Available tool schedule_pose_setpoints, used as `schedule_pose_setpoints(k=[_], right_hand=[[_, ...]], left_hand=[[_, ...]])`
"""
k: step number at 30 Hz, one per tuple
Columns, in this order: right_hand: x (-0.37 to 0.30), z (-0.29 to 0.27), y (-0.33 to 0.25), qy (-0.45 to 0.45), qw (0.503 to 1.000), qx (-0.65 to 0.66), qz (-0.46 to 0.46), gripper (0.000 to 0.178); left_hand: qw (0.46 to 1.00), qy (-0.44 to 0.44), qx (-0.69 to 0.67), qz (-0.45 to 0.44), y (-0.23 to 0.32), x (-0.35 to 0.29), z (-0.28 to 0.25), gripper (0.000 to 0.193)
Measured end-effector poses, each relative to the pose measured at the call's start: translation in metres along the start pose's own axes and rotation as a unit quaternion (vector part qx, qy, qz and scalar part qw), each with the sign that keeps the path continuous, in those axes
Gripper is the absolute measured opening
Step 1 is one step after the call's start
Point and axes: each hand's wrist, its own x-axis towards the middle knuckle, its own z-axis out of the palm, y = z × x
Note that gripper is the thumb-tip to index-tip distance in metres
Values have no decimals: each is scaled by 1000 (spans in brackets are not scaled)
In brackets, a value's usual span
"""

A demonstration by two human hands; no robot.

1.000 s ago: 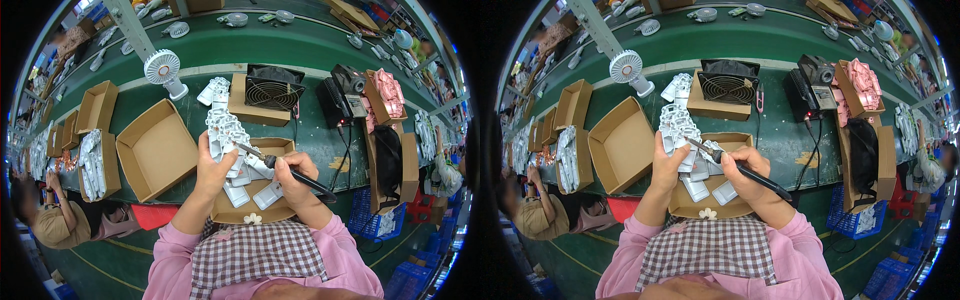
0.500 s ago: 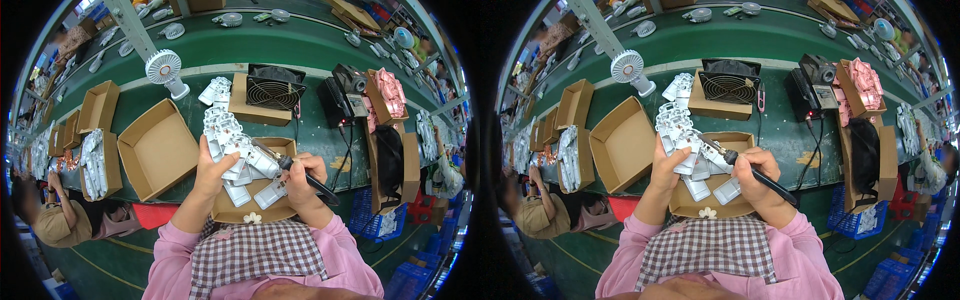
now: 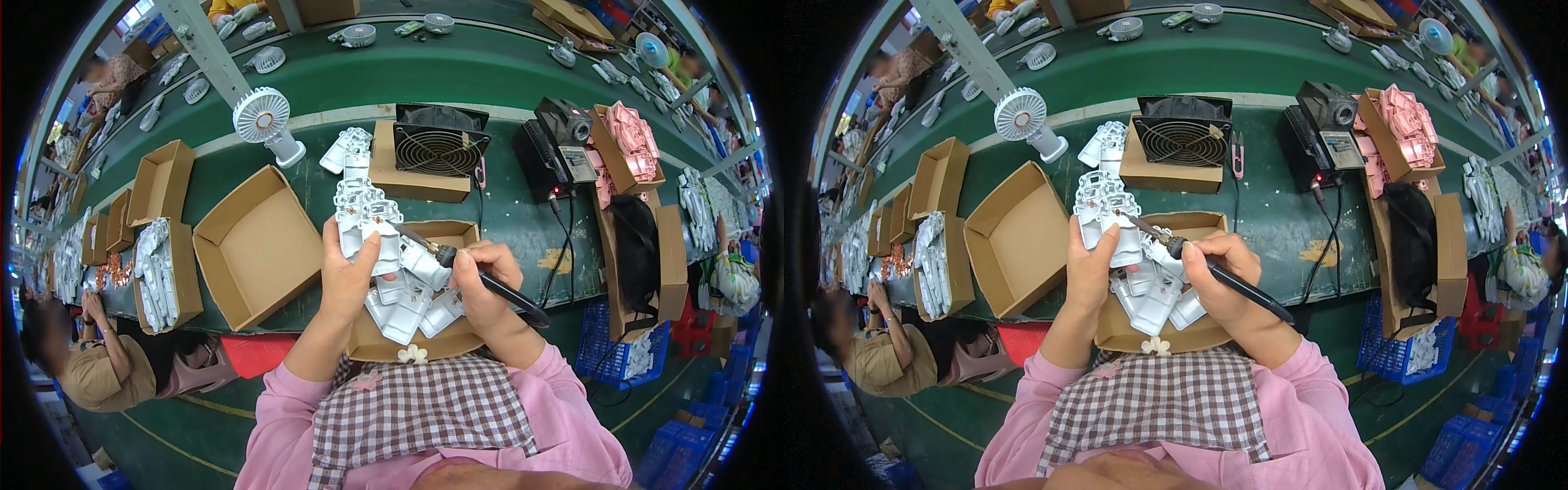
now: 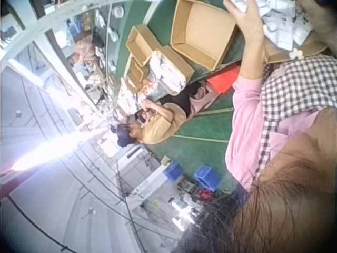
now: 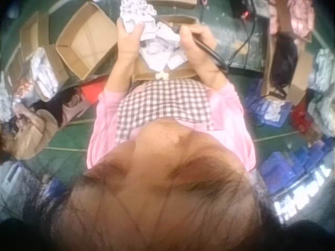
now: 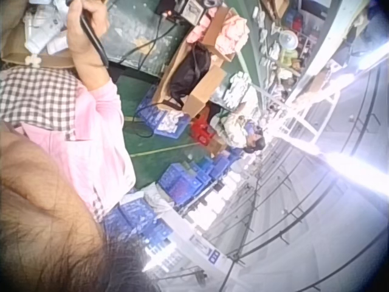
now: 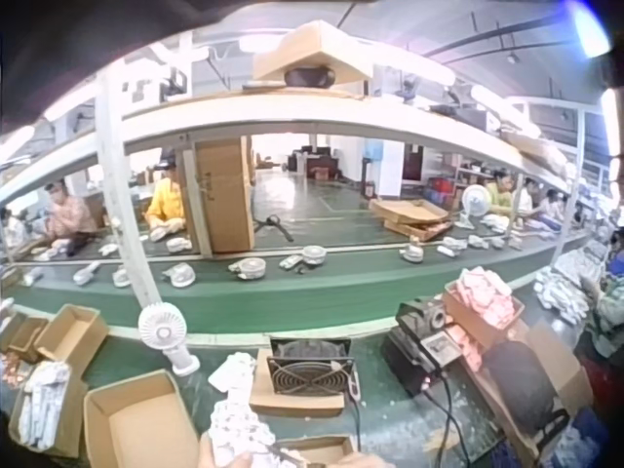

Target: The person solders components onto plastic fan casing parts using a soldering iron, then moves and organizes boxes of casing parts on the workbench before soldering more parts.

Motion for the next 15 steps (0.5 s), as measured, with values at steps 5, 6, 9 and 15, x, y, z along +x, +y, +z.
schedule_pose_setpoints(k=[5,6,9,15], right_hand=[[1,3,3,11,1000,-18,17,13],[1,3,3,10,1000,-19,18,13],[2,3,3,6,999,-29,25,14],[2,3,4,-6,999,-41,20,14]], left_hand=[[996,19,66,50,-9,4,-4,41],[997,23,64,40,-6,2,-2,42],[997,29,60,29,-4,2,-1,42],[997,31,62,33,-2,1,-1,40]])
